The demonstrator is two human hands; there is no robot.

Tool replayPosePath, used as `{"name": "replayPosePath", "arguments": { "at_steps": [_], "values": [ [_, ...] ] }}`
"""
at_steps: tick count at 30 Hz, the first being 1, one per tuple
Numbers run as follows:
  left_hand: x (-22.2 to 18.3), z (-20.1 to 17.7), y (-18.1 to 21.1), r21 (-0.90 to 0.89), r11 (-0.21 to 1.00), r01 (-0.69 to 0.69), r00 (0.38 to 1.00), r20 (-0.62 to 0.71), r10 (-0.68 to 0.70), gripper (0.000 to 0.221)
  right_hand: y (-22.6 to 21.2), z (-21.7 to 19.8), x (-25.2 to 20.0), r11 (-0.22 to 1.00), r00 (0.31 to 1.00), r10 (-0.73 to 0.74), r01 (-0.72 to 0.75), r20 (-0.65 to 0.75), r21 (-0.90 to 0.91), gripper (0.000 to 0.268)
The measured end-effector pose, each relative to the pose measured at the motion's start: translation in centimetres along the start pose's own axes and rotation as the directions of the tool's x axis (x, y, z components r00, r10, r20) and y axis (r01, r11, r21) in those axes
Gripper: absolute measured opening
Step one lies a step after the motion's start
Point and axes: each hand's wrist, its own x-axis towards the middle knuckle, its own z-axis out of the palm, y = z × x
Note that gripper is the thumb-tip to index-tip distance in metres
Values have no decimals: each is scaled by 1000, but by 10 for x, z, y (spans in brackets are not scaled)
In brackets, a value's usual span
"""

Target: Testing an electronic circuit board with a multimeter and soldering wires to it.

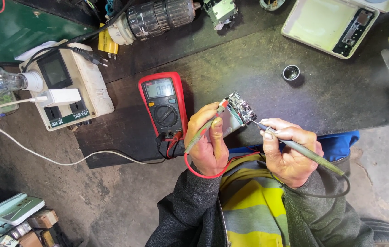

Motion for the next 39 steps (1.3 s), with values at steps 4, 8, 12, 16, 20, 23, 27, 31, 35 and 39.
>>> {"name": "replayPosePath", "arguments": {
  "at_steps": [4, 8, 12, 16, 20, 23, 27, 31, 35, 39],
  "values": [
    [-1, 0, 0, -4, 1000, 2, 1000, -3, -2, 15, -2, 1, 0, 1000, 1000, 11, -11, -3, -4, 20],
    [-1, 1, -1, -15, 1000, 17, 1000, -12, -17, 16, -1, 0, -1, 1000, 1000, 11, -11, -3, -9, 20],
    [-2, 1, 1, -13, 1000, 24, 1000, -17, -24, 16, 0, 0, 0, 1000, 1000, -1, 1, 0, -11, 20],
    [-2, 1, 0, -3, 1000, 21, 1000, -13, -21, 16, -1, 0, 1, 1000, 1000, -4, 4, 0, -14, 20],
    [-2, 1, 1, 5, 1000, 26, 1000, -14, -26, 16, -1, 0, 0, 1000, 1000, -4, 4, 4, -18, 20],
    [-2, 1, 0, -8, 1000, 28, 999, -18, -28, 16, -2, 0, 1, 1000, 1000, 6, -6, 7, -20, 20],
    [-1, 2, 0, -10, 1000, 15, 1000, -24, -15, 16, -3, 0, 1, 1000, 1000, 13, -13, 7, -15, 20],
    [-3, 2, -1, -5, 1000, 17, 1000, -25, -17, 16, -5, 1, 1, 999, 999, 35, -35, -7, -15, 20],
    [-2, 3, -2, -11, 1000, 8, 1000, -23, -8, 16, -3, 0, 0, 1000, 1000, 26, -26, -1, -15, 20],
    [-1, 3, -1, -12, 1000, 0, 1000, -24, -1, 16, -2, 1, 0, 1000, 1000, 25, -25, 0, -9, 20]
  ]
}}
